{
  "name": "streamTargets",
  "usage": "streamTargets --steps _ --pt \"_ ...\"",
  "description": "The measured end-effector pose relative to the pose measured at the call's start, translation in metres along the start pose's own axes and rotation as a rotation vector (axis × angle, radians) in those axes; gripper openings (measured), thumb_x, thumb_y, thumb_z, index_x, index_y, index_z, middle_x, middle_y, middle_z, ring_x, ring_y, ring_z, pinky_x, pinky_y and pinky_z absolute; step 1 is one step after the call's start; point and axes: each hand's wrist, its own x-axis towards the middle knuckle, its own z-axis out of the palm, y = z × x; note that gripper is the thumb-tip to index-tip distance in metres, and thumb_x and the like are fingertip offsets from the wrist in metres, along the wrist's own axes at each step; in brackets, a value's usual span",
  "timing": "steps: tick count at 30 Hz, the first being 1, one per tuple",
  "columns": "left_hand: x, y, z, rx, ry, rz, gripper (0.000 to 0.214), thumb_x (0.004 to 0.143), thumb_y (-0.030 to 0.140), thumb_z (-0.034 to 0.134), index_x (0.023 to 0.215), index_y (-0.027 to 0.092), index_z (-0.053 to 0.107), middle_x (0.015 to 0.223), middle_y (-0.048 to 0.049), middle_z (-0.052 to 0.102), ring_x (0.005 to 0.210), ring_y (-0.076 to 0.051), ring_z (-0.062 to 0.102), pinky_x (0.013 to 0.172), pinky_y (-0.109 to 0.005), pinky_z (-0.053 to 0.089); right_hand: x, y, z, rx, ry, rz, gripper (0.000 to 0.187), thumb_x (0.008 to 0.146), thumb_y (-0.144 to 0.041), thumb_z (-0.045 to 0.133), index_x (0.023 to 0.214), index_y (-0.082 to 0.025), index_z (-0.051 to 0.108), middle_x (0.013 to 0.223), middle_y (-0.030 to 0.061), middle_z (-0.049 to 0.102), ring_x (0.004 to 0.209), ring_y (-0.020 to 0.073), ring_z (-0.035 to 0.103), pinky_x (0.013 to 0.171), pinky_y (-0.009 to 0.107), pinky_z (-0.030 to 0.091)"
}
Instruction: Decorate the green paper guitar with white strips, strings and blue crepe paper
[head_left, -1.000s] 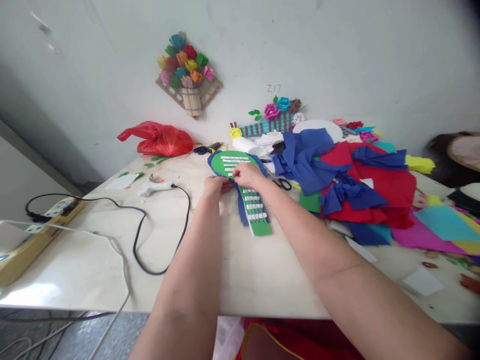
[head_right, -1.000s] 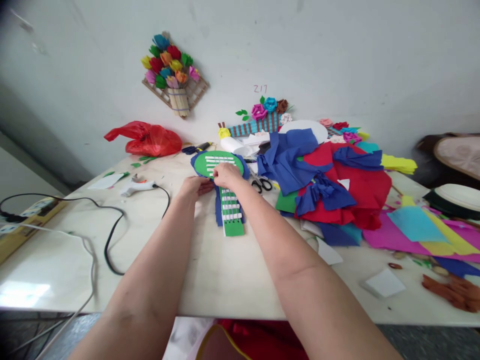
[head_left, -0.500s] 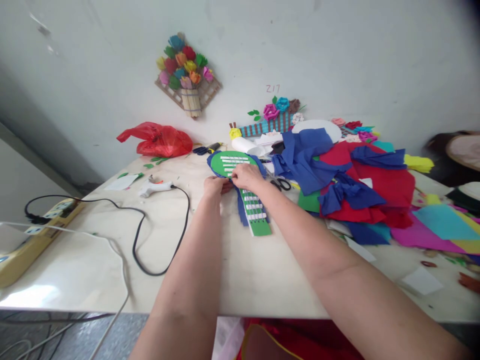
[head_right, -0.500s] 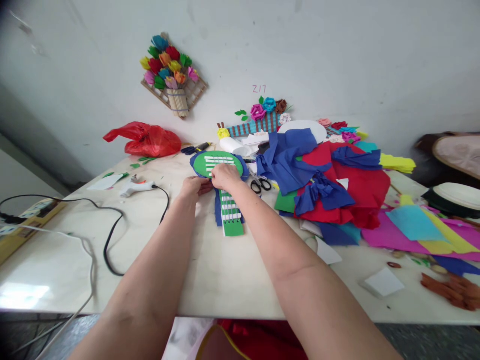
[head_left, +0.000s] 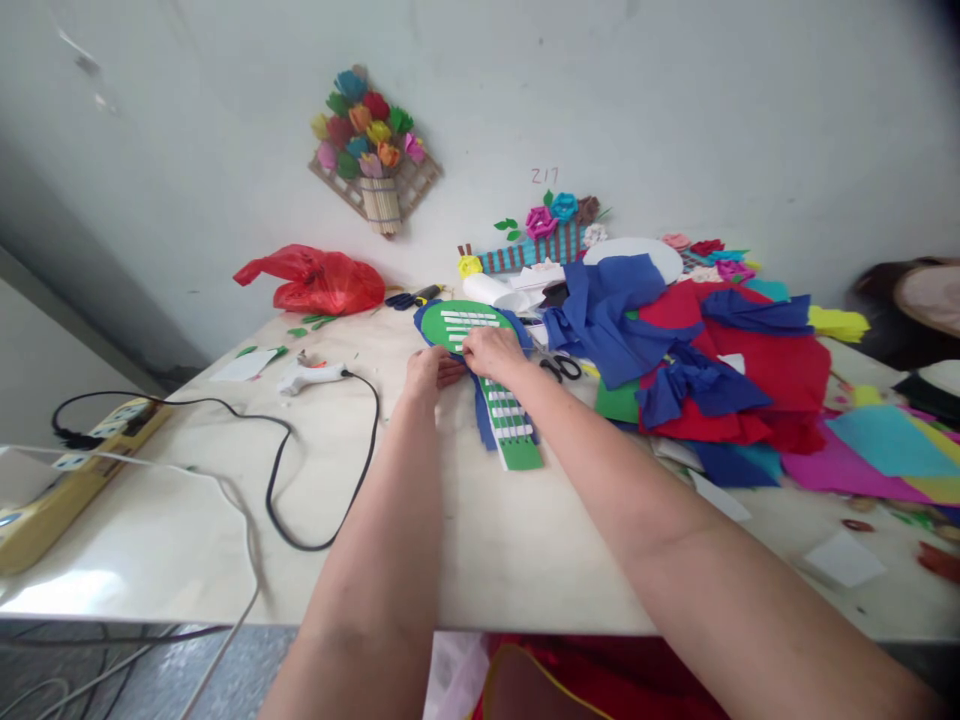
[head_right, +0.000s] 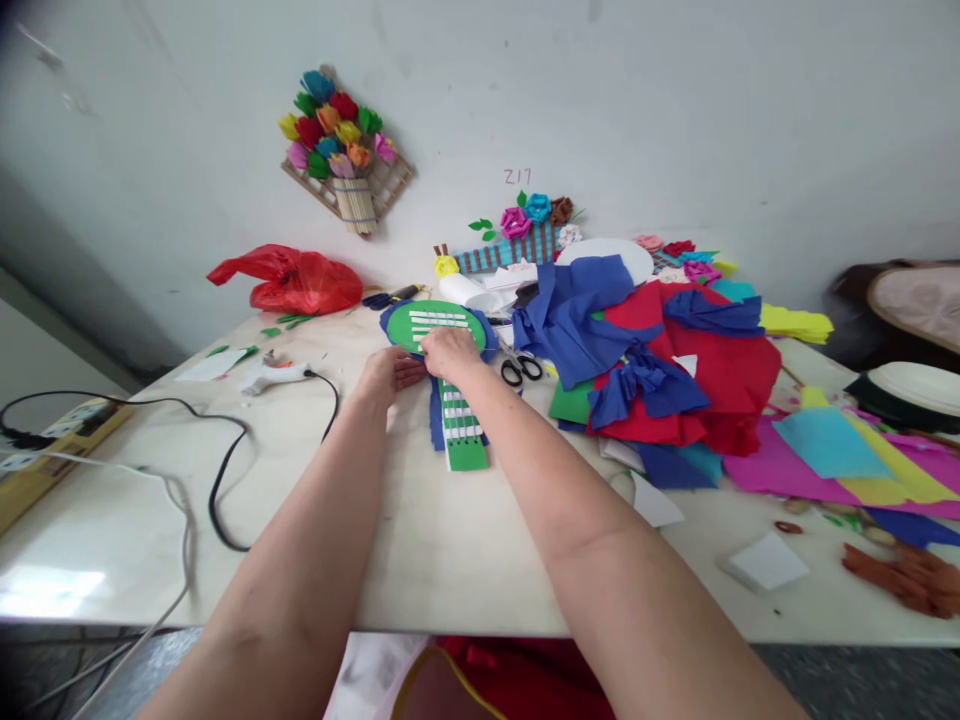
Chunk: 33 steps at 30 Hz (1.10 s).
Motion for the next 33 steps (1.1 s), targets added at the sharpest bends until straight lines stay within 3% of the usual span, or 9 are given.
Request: streamTargets --steps 9,19,23,33 --pt "-0.008 0.002 -0.003 0.019 -0.075 0.049 0.005 0.07 0.008 0.051 0.072 0.012 0.05 0.058 -0.0075 0.061 0.054 -0.018 0.062 0.064 -0.035 0.052 -0.002 -0.003 -0.006 0.01 -0.016 0.038 0.027 0.08 -0.024 0.044 0.094 -0.019 0.067 0.104 0.0088 0.064 0.095 0.0214 0.057 0.079 0.03 0.041" --pt "-0.008 0.002 0.001 0.042 -0.035 0.038 0.006 0.073 0.006 0.05 0.073 0.013 0.049 0.053 -0.0053 0.059 0.053 -0.017 0.062 0.063 -0.033 0.052 -0.001 0.001 0.0 0.026 0.024 0.003 0.026 0.078 -0.023 0.044 0.091 -0.02 0.067 0.1 0.0085 0.065 0.093 0.0216 0.058 0.078 0.032 0.041" --pt "-0.009 0.002 0.002 0.049 -0.012 0.021 0.008 0.073 0.006 0.05 0.076 0.013 0.051 0.052 -0.0044 0.059 0.056 -0.019 0.063 0.065 -0.033 0.051 0.002 0.006 0.002 0.082 0.042 -0.002 0.024 0.076 -0.026 0.047 0.086 -0.023 0.068 0.098 0.0044 0.067 0.091 0.0201 0.059 0.074 0.029 0.042" --pt "-0.005 0.003 0.003 0.055 0.02 -0.004 0.015 0.072 0.006 0.049 0.087 0.008 0.055 0.05 -0.0057 0.058 0.05 -0.018 0.061 0.062 -0.033 0.052 0.009 0.02 0.002 0.211 0.118 0.083 0.022 0.073 -0.027 0.051 0.085 -0.024 0.069 0.094 -0.0003 0.068 0.086 0.0146 0.06 0.074 0.022 0.042"
